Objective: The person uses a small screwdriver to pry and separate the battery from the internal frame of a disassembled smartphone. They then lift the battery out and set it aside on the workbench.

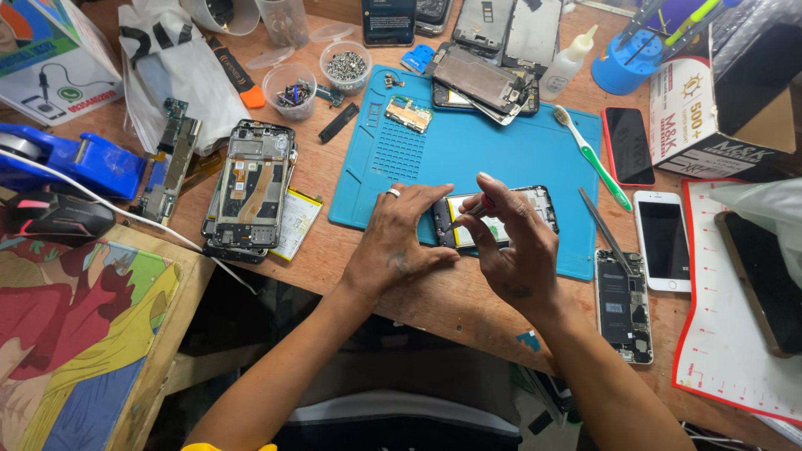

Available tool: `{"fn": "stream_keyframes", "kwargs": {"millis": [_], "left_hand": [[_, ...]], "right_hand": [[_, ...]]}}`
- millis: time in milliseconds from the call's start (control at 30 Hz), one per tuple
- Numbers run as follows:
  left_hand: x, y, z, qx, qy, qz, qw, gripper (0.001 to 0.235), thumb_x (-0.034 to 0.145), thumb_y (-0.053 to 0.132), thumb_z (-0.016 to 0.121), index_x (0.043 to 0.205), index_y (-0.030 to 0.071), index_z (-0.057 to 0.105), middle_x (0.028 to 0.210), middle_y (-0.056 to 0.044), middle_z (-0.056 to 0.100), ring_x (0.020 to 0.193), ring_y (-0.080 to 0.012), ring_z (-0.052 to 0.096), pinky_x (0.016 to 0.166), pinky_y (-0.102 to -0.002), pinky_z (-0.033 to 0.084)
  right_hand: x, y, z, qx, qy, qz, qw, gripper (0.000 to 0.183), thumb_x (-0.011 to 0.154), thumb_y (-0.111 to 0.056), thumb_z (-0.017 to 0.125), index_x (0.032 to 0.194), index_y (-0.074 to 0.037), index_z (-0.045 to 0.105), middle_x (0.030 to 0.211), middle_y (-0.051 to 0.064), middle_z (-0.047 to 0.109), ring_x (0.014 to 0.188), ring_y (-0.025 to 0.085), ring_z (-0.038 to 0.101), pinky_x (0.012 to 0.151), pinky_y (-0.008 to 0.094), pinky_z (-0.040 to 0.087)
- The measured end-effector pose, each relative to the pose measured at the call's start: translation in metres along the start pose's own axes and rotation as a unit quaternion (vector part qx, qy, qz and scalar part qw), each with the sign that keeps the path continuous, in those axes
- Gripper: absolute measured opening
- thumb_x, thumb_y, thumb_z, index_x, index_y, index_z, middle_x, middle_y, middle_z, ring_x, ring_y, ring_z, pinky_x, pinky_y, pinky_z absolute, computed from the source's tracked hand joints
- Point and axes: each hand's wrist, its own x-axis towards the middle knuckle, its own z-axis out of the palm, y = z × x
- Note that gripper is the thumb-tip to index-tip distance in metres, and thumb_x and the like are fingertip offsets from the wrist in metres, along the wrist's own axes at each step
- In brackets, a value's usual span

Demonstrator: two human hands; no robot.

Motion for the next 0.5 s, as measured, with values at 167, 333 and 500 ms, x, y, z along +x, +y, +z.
{"fn": "stream_keyframes", "kwargs": {"millis": [167, 333, 500], "left_hand": [[-0.0022, -0.0034, 0.0007, -0.007, 0.005, 0.007, 1.0, 0.097, 0.058, 0.05, 0.091, 0.14, 0.012, 0.058, 0.133, -0.01, 0.064, 0.125, -0.0318, 0.055, 0.107, -0.044, 0.041], [-0.0032, -0.0047, -0.0007, -0.012, 0.002, 0.017, 1.0, 0.101, 0.055, 0.054, 0.091, 0.141, 0.011, 0.057, 0.135, -0.012, 0.062, 0.127, -0.0331, 0.053, 0.108, -0.046, 0.039], [-0.0051, -0.0048, 0.0007, -0.015, -0.005, -0.003, 1.0, 0.101, 0.056, 0.056, 0.088, 0.141, 0.012, 0.057, 0.135, -0.009, 0.063, 0.127, -0.0304, 0.053, 0.108, -0.045, 0.04]], "right_hand": [[0.0017, -0.0007, 0.0023, 0.009, -0.005, 0.002, 1.0, 0.057, 0.095, 0.009, 0.072, 0.146, -0.006, 0.051, 0.112, 0.013, 0.068, 0.106, 0.021, 0.072, 0.095, 0.034, 0.064], [0.0033, -0.0013, 0.003, -0.014, -0.005, -0.007, 1.0, 0.056, 0.096, 0.005, 0.074, 0.146, -0.005, 0.052, 0.11, 0.013, 0.069, 0.104, 0.021, 0.072, 0.093, 0.034, 0.063], [0.0068, -0.0008, 0.0065, -0.066, -0.008, -0.021, 0.998, 0.054, 0.093, -0.01, 0.082, 0.14, -0.004, 0.056, 0.105, 0.013, 0.07, 0.097, 0.02, 0.071, 0.084, 0.033, 0.061]]}}
